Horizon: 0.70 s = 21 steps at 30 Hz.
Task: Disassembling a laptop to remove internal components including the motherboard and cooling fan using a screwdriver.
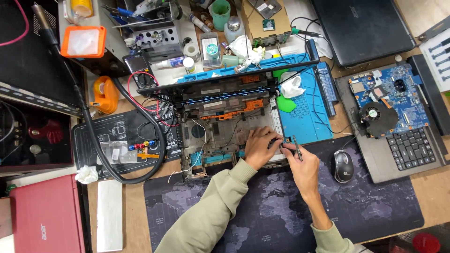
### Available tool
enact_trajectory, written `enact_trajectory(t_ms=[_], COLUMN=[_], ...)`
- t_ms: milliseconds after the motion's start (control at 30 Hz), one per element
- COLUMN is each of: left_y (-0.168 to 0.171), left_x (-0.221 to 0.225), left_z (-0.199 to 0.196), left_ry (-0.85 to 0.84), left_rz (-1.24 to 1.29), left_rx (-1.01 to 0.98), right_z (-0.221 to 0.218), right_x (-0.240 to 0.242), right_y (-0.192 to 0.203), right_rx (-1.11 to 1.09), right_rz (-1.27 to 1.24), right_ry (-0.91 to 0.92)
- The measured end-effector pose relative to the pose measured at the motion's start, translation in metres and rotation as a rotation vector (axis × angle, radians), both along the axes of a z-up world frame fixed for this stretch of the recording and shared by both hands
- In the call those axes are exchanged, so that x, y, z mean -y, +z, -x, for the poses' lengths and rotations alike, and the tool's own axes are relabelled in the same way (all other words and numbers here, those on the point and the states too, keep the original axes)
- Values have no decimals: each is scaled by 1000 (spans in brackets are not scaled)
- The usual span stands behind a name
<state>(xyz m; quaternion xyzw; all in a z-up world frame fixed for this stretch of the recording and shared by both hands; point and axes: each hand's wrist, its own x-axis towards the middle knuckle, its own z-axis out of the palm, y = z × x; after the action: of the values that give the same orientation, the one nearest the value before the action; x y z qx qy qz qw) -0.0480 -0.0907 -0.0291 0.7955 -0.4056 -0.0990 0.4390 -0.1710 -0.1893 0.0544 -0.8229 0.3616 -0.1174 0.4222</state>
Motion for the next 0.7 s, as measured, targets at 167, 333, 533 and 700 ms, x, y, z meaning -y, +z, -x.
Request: enact_trajectory(t_ms=[167, 333, 533, 700], left_y=[2, 3, 6, 0], left_x=[0, -1, -3, -1], left_z=[0, 0, 0, 0], left_ry=[10, 18, 17, 22], left_rz=[23, 37, 57, 67], left_rx=[-30, -12, -12, 7], right_z=[-5, -7, -3, -1], right_x=[-3, -20, -19, -2], right_y=[9, 15, 11, -2], right_rx=[2, -14, -33, -32], right_rz=[9, 72, 82, 59], right_ry=[2, -25, -44, -8])
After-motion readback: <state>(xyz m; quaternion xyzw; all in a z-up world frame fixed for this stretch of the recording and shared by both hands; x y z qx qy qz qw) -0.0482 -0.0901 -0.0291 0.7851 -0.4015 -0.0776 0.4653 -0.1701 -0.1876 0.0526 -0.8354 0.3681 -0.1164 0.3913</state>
